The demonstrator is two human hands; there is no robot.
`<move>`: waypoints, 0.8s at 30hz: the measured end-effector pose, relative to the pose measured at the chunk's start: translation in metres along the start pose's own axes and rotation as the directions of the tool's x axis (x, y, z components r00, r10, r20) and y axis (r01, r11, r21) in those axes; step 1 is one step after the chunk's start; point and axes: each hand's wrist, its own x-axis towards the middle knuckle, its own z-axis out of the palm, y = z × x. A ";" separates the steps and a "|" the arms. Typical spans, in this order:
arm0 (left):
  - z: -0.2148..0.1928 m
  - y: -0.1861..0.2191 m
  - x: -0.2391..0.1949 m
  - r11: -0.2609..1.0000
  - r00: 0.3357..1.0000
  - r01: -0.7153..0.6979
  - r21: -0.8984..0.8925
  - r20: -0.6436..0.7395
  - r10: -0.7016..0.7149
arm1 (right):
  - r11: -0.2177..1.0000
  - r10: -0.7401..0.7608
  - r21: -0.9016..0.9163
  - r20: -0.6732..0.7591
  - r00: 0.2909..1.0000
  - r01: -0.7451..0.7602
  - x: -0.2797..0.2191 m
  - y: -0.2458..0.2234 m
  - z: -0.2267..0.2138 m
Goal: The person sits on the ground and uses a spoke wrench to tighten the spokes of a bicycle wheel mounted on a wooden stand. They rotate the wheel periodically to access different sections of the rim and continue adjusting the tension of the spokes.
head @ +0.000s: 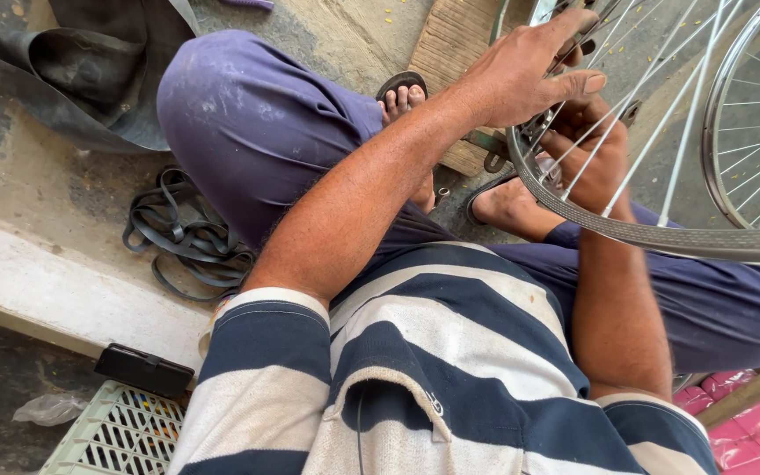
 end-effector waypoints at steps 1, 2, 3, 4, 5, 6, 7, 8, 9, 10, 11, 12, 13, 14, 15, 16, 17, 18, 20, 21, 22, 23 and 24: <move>-0.001 0.002 0.000 1.000 1.000 0.009 -0.015 0.015 -0.009 | 0.995 0.030 0.094 0.036 0.999 -0.033 -0.002 -0.005 -0.005; -0.004 0.004 0.000 0.999 0.999 0.018 -0.029 0.029 -0.017 | 0.980 0.055 0.186 0.076 0.996 -0.069 -0.004 -0.010 -0.009; -0.006 0.005 0.000 0.999 0.999 0.026 -0.043 0.044 -0.025 | 0.956 0.077 0.275 0.117 0.990 -0.106 -0.004 -0.014 -0.012; -0.007 0.006 -0.001 0.998 0.998 0.026 -0.049 0.056 -0.023 | 0.953 0.068 0.281 0.155 0.985 -0.110 -0.005 -0.015 -0.015; -0.009 0.006 -0.002 0.998 0.998 0.025 -0.054 0.067 -0.021 | 0.951 0.060 0.286 0.193 0.979 -0.115 -0.006 -0.015 -0.017; -0.008 0.007 -0.002 0.998 0.997 0.025 -0.062 0.078 -0.020 | 0.949 0.055 0.290 0.231 0.971 -0.122 -0.006 -0.015 -0.018; -0.007 0.008 -0.003 0.998 0.997 0.016 -0.068 0.070 -0.011 | 0.978 0.056 0.191 0.158 0.986 -0.086 -0.006 -0.013 -0.016; -0.008 0.008 -0.003 0.998 0.998 0.008 -0.070 0.057 -0.004 | 0.994 0.048 0.090 0.091 0.995 -0.056 -0.003 -0.010 -0.012; -0.009 0.008 -0.004 0.997 0.999 0.000 -0.071 0.043 0.003 | 0.999 0.033 -0.015 0.024 0.999 -0.033 0.000 -0.009 -0.008; -0.009 0.008 -0.004 0.997 0.999 -0.005 -0.072 0.034 0.008 | 0.988 0.026 -0.153 -0.038 0.999 -0.032 0.001 -0.007 -0.002; -0.009 0.008 -0.005 0.997 1.000 -0.011 -0.073 0.025 0.013 | 0.957 0.011 -0.288 -0.098 0.995 -0.039 0.003 -0.007 0.003; -0.010 0.008 -0.003 0.997 1.000 -0.019 -0.071 0.015 0.020 | 0.908 -0.017 -0.416 -0.156 0.988 -0.050 0.006 -0.007 0.009; -0.012 0.009 -0.002 0.998 0.999 -0.016 -0.067 0.026 0.017 | 0.903 -0.053 -0.429 -0.181 0.982 -0.031 0.009 -0.007 0.016; -0.012 0.009 -0.002 0.998 0.999 -0.008 -0.066 0.042 0.011 | 0.898 -0.083 -0.441 -0.209 0.974 -0.018 0.008 -0.008 0.022; -0.012 0.010 -0.003 0.998 0.998 -0.001 -0.065 0.058 0.005 | 0.891 -0.114 -0.453 -0.236 0.965 -0.005 0.007 -0.010 0.026; -0.012 0.012 -0.002 0.997 0.998 -0.002 -0.072 0.055 0.006 | 0.865 -0.082 -0.500 -0.229 0.970 -0.045 0.005 -0.015 0.026; -0.013 0.014 -0.002 0.997 0.999 -0.003 -0.080 0.052 0.007 | 0.834 -0.049 -0.545 -0.224 0.973 -0.083 0.002 -0.020 0.025; -0.016 0.017 -0.001 0.996 0.999 -0.002 -0.085 0.043 0.005 | 0.800 -0.016 -0.589 -0.214 0.977 -0.115 0.000 -0.026 0.023; -0.019 0.025 -0.001 0.997 0.998 0.015 -0.079 0.066 -0.009 | 0.973 0.077 -0.211 -0.092 0.993 -0.095 -0.009 -0.036 0.013; -0.021 0.029 -0.002 0.997 0.997 0.025 -0.077 0.077 -0.020 | 0.994 0.107 -0.002 -0.019 0.994 -0.107 -0.012 -0.038 0.008; -0.021 0.033 -0.004 0.993 0.998 -0.008 -0.122 0.059 0.016 | 0.973 0.101 0.200 0.060 0.993 -0.111 -0.015 -0.037 0.004; -0.021 0.038 -0.006 0.985 0.998 -0.043 -0.166 0.040 0.050 | 0.911 0.079 0.392 0.135 0.988 -0.127 -0.016 -0.034 -0.001; -0.021 0.043 -0.007 0.974 0.996 -0.079 -0.213 0.024 0.086 | 0.810 0.041 0.567 0.197 0.979 -0.148 -0.018 -0.030 -0.005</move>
